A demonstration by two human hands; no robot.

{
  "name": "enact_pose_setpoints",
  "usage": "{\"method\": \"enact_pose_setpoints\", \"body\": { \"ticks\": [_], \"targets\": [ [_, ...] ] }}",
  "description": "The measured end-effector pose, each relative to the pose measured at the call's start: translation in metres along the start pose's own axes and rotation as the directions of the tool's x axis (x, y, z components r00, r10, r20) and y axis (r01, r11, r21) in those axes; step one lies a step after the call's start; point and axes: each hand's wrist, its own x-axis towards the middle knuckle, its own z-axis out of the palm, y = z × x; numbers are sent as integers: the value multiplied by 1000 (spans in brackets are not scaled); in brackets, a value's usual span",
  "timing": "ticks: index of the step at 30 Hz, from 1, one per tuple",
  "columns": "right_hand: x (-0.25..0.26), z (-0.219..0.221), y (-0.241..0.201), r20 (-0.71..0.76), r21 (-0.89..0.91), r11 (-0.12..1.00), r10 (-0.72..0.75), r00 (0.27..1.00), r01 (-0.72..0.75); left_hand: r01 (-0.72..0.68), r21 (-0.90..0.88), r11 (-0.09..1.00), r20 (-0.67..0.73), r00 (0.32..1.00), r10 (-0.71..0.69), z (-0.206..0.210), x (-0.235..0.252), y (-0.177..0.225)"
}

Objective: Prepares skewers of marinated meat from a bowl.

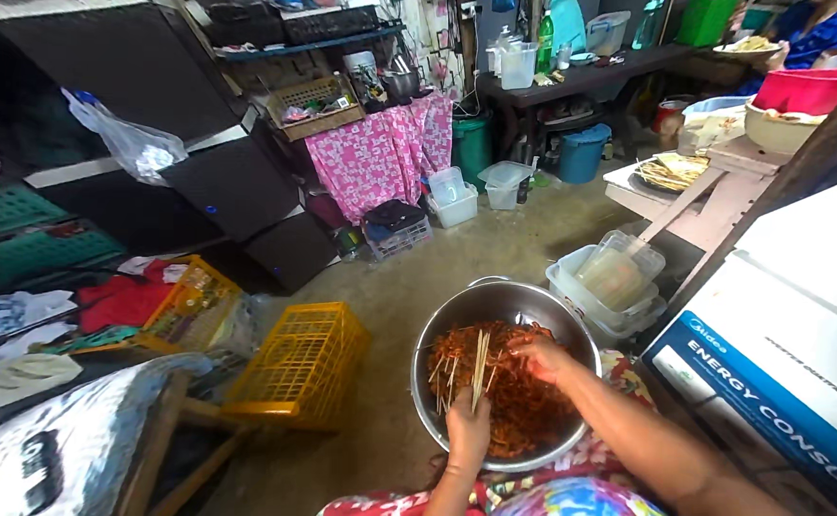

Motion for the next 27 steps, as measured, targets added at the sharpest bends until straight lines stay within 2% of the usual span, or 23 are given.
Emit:
{"method": "enact_pose_setpoints", "body": {
  "ticks": [3, 5, 8, 11, 16, 20, 27],
  "targets": [
    [1, 5, -1, -76, 130, 991, -27, 997, 37, -19, -1, 1000, 23, 1000, 19, 0, 1, -1],
    [1, 6, -1, -98, 104, 993, -43, 994, 53, -14, -4, 1000, 28, 1000, 14, 0, 1, 0],
    [1, 1, -2, -47, 16, 999, -44, 998, 45, 2, -15, 1000, 2, 1000, -2, 0, 0, 1],
    [-1, -3, -4, 34, 61, 998, -25, 999, 23, 12, -31, 999, -17, 1000, -12, 0, 0, 0],
    [3, 0, -3, -87, 171, 983, -57, 995, 71, -26, -22, 999, 33, 999, 27, 0, 1, -1],
    [5, 0, 0, -123, 75, 989, -114, 986, 124, -3, 1, 1000, 89, 996, 2, -2, 0, 2],
    [6, -5, 1, -53, -67, 985, -165, 985, 161, -14, 12, 1000, 116, 993, 12, -2, -1, 4]
  ]
}}
